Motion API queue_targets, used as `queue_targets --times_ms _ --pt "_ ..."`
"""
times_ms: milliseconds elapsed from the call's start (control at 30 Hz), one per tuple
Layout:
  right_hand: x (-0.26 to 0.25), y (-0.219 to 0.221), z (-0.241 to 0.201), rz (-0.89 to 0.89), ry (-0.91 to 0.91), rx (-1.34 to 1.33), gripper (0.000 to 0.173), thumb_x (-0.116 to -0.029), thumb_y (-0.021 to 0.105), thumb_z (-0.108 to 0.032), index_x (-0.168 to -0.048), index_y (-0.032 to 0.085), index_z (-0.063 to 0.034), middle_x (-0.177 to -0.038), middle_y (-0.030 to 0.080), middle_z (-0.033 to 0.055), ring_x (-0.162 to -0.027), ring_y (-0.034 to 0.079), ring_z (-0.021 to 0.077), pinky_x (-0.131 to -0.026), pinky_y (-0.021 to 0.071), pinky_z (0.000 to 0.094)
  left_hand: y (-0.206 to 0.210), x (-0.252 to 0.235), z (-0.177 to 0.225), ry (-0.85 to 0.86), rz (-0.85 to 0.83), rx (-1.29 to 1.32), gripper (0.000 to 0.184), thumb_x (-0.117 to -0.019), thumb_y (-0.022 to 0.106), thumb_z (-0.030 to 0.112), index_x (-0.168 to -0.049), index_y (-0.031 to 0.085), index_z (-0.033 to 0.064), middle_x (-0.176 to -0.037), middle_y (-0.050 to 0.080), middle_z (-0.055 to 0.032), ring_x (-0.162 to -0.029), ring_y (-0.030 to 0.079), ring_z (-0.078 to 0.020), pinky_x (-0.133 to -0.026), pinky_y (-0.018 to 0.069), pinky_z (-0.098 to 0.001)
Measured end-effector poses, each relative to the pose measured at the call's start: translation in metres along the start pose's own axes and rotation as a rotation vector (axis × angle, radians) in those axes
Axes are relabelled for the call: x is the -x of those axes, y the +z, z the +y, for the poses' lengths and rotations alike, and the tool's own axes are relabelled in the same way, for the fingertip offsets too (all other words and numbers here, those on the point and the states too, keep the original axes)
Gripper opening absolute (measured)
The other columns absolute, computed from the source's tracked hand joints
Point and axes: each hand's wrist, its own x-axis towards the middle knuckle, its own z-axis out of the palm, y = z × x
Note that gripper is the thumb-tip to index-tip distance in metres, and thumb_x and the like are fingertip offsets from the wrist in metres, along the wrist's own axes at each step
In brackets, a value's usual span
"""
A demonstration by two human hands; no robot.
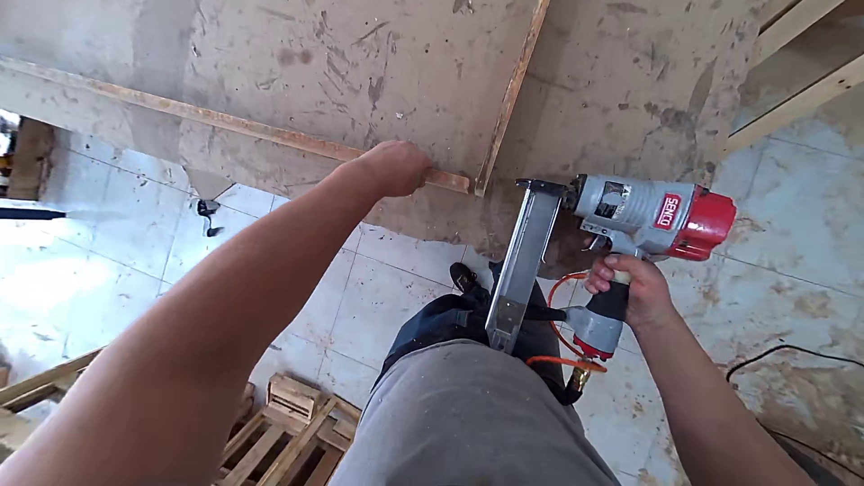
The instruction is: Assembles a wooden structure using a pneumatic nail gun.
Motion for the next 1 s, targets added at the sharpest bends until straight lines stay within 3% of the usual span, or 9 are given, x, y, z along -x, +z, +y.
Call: queue_targets --times_ms 100,500,1000 --pt "-0.005 -0.002 0.007 0.014 0.062 -0.031 0.024 -0.0869 0.058 -0.021 -0.106 0.067 -0.0099 -0.059 0.055 -0.0016 -0.048 0.057 0.0099 -0.052 0.0566 0.0303 -0.001 -0.004 0.007 -0.011 -0.011 -0.017 0.019 -0.1012 0.063 0.027 -0.112 0.07 0.0126 -0.098 0.071 -0.0125 -0.101 0.069 -0.0348 -0.088 0.054 -0.0584" --pt "-0.007 0.006 0.019 -0.091 0.104 -0.097 0.036 -0.0872 0.06 -0.021 -0.12 0.067 -0.0077 -0.059 0.055 -0.0019 -0.047 0.057 0.0088 -0.051 0.0569 0.0287 -0.008 -0.003 0.013 0.052 0.025 -0.014 0.018 -0.1008 0.065 0.024 -0.107 0.07 0.0088 -0.093 0.07 -0.0136 -0.095 0.068 -0.0349 -0.086 0.0533 -0.0571" --pt "-0.01 0.018 0.022 -0.143 0.089 -0.096 0.035 -0.0896 0.056 -0.016 -0.122 0.065 -0.0052 -0.059 0.055 -0.0005 -0.048 0.058 0.0103 -0.051 0.0584 0.0306 -0.01 -0.001 0.014 0.048 0.043 0.004 0.014 -0.1001 0.066 0.023 -0.1 0.07 0.0098 -0.086 0.068 -0.0114 -0.087 0.068 -0.0324 -0.079 0.0534 -0.0551"
